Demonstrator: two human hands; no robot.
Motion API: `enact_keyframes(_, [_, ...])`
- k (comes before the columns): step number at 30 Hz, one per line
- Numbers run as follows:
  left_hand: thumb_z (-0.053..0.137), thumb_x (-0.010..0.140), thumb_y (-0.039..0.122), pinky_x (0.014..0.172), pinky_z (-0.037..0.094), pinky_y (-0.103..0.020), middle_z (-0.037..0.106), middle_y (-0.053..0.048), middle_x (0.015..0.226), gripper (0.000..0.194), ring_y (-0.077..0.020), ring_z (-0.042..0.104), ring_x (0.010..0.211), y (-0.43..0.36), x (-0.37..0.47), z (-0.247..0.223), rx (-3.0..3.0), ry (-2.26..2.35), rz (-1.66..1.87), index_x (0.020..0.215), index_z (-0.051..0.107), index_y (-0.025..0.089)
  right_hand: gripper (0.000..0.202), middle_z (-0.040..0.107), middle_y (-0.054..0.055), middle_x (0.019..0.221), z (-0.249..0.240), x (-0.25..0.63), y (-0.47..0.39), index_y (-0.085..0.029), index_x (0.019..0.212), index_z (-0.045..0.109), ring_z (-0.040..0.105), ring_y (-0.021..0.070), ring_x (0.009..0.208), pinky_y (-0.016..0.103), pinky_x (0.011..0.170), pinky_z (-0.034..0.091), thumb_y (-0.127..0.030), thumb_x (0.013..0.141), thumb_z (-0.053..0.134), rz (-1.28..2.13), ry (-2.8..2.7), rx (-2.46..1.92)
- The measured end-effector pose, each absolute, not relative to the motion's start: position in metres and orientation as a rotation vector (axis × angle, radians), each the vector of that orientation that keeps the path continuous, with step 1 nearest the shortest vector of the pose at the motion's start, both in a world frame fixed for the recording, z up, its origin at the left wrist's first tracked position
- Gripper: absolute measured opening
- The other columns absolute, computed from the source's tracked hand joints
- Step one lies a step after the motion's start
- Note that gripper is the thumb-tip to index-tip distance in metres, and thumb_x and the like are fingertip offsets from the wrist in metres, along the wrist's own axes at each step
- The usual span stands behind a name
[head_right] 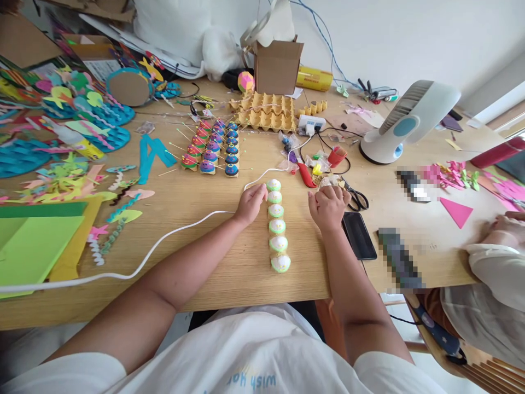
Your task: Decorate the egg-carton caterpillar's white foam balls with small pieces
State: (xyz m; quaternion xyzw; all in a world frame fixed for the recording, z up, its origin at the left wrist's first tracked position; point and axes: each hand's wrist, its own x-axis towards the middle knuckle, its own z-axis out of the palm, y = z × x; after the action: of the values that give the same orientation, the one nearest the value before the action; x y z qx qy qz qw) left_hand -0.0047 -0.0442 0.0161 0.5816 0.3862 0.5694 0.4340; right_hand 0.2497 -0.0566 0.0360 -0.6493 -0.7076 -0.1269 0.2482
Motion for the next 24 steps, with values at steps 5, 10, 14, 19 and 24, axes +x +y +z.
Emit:
enact_keyframes(5, [0.037, 0.095, 0.092, 0.066, 0.042, -0.034, 0.039, 0.001, 0.059, 0.078, -0.0151, 0.041, 0.062, -0.037, -0.006, 0.016, 1.283, 1.049, 1.447, 0.059, 0.042, 0.024, 0.036, 0.073, 0.015, 0.134, 0.049, 0.230, -0.041, -0.026, 0.118, 0.079, 0.056, 0.0375, 0.130, 0.055, 0.111, 0.037, -0.046, 0.102, 0.055, -0.228, -1.987, -1.819])
enact_keyframes(10, [0.037, 0.091, 0.097, 0.065, 0.040, -0.034, 0.037, 0.002, 0.059, 0.080, -0.0147, 0.038, 0.061, -0.033, -0.004, 0.014, 1.250, 1.056, 1.454, 0.059, 0.042, 0.024, 0.038, 0.067, 0.015, 0.147, 0.062, 0.206, 0.012, -0.027, 0.127, 0.078, 0.049, 0.0407, 0.136, 0.059, 0.112, 0.038, -0.042, 0.100, 0.057, -0.122, -2.063, -1.878])
enact_keyframes(14, [0.040, 0.088, 0.099, 0.064, 0.039, -0.034, 0.035, 0.002, 0.058, 0.080, -0.0145, 0.038, 0.061, -0.031, -0.003, 0.012, 1.236, 1.028, 1.480, 0.058, 0.042, 0.024, 0.038, 0.066, 0.019, 0.149, 0.058, 0.184, 0.049, -0.020, 0.126, 0.077, 0.047, 0.0439, 0.141, 0.065, 0.115, 0.038, -0.040, 0.097, 0.061, -0.087, -2.135, -1.963])
enact_keyframes(19, [0.040, 0.089, 0.098, 0.064, 0.039, -0.034, 0.036, 0.002, 0.058, 0.080, -0.0144, 0.039, 0.061, -0.030, -0.004, 0.011, 1.241, 1.029, 1.480, 0.059, 0.043, 0.024, 0.026, 0.071, 0.025, 0.136, 0.043, 0.173, 0.068, -0.018, 0.104, 0.081, 0.050, 0.0458, 0.137, 0.066, 0.108, 0.040, -0.032, 0.094, 0.061, -0.053, -2.083, -2.030])
enact_keyframes(24, [0.040, 0.089, 0.098, 0.063, 0.039, -0.033, 0.038, 0.002, 0.059, 0.079, -0.0145, 0.039, 0.061, -0.029, -0.003, 0.008, 1.226, 1.038, 1.478, 0.060, 0.042, 0.024, 0.032, 0.078, 0.022, 0.122, 0.038, 0.182, 0.064, -0.019, 0.090, 0.082, 0.057, 0.0418, 0.129, 0.063, 0.109, 0.042, -0.025, 0.097, 0.051, -0.040, -2.000, -1.949])
